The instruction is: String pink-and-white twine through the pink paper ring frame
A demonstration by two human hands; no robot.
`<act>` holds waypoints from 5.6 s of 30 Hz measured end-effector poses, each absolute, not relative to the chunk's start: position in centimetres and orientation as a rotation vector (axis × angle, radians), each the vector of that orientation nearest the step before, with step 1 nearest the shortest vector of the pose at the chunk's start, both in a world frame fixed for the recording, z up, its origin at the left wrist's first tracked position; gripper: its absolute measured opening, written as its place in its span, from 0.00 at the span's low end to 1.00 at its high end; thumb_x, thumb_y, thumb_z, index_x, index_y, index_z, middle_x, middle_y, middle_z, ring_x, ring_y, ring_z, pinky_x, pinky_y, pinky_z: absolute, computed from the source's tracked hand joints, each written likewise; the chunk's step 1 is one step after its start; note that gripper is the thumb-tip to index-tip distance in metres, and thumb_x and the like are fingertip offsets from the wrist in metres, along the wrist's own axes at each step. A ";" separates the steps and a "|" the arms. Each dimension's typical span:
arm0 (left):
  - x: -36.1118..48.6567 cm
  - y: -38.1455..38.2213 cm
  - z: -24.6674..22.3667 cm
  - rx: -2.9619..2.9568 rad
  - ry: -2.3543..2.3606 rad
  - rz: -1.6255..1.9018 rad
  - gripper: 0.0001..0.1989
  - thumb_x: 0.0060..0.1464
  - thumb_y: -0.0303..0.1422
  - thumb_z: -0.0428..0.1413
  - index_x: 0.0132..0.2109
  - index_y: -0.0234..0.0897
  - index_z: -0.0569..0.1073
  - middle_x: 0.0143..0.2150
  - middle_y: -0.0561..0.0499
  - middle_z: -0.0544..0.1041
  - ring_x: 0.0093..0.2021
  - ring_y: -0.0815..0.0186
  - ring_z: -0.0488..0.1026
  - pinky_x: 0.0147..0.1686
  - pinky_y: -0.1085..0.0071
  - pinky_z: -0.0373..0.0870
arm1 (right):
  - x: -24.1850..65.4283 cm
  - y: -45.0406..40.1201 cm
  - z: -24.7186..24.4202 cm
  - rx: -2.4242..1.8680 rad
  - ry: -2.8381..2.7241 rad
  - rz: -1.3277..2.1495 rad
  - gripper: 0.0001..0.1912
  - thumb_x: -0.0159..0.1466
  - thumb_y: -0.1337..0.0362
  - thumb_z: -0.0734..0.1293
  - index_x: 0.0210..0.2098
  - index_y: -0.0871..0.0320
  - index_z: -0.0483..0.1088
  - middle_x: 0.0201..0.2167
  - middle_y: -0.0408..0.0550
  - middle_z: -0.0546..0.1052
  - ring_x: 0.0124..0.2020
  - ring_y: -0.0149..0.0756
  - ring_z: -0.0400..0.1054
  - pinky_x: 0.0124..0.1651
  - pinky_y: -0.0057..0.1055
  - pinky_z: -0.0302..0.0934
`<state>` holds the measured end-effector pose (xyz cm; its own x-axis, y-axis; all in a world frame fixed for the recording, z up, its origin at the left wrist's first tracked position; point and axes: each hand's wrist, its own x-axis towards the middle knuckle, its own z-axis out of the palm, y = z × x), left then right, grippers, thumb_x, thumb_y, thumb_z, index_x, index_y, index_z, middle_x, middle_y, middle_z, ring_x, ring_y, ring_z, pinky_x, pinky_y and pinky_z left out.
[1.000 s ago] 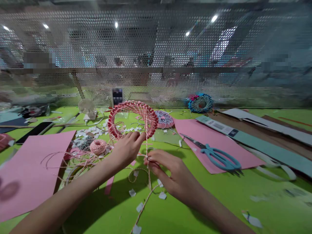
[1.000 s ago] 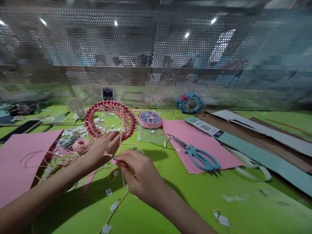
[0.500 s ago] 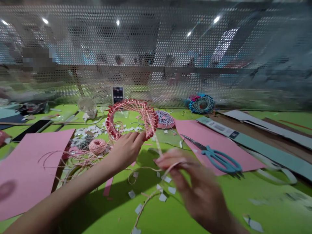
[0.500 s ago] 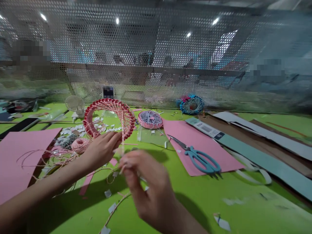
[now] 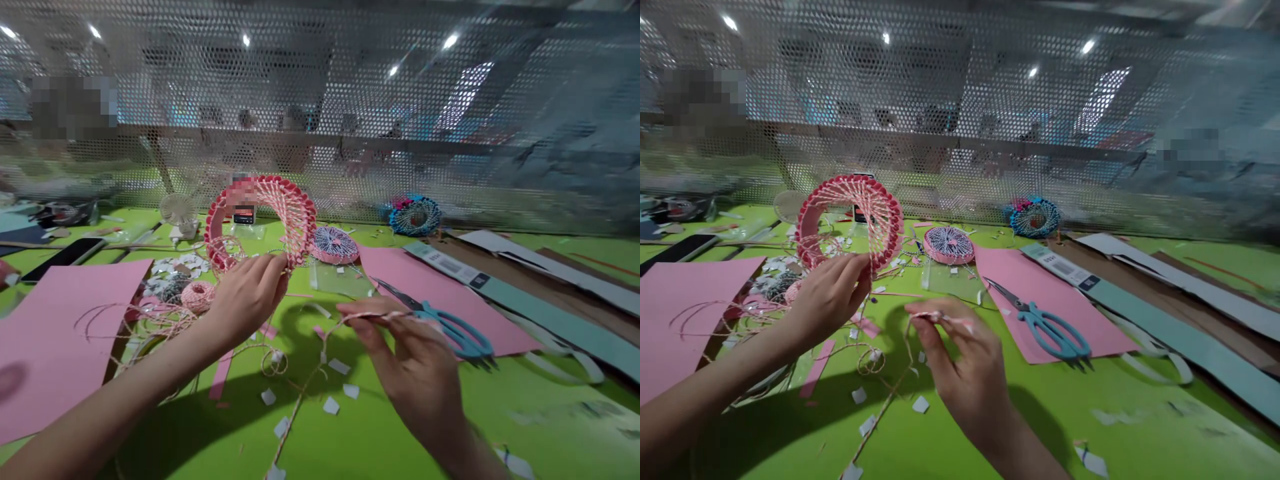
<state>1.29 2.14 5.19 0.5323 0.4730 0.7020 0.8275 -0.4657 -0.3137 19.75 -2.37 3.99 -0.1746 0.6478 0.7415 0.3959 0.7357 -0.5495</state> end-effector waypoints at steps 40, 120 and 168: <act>3.3 0.0 4.0 -2.354 -1.080 -0.489 0.33 0.54 0.49 0.27 0.42 0.24 0.63 0.30 0.42 0.69 0.28 0.61 0.64 0.28 0.66 0.58 | 18.2 -2.7 2.9 -0.715 -1.841 0.021 0.16 0.53 0.78 0.60 0.39 0.57 0.65 0.33 0.49 0.72 0.36 0.35 0.66 0.36 0.33 0.63; 2.9 0.9 2.2 -2.316 -1.037 -0.367 0.07 0.53 0.28 0.42 0.39 0.32 0.62 0.26 0.50 0.68 0.24 0.65 0.64 0.24 0.68 0.59 | 18.2 0.8 -1.3 -1.082 -1.562 0.741 0.13 0.53 0.71 0.59 0.39 0.57 0.60 0.35 0.50 0.71 0.35 0.35 0.68 0.34 0.33 0.64; 2.6 0.6 3.2 -2.280 -0.902 -0.530 0.06 0.54 0.28 0.44 0.39 0.31 0.62 0.25 0.52 0.68 0.24 0.67 0.64 0.24 0.71 0.58 | 17.1 1.9 -2.7 -1.061 -1.814 0.421 0.13 0.58 0.69 0.51 0.21 0.57 0.62 0.14 0.43 0.69 0.14 0.28 0.61 0.15 0.23 0.55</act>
<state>2.65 0.60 3.20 0.6859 0.4651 0.5597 0.7152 -0.5730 -0.4003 17.07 1.87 -2.70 -0.1639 0.8109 0.5618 0.4809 0.5629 -0.6722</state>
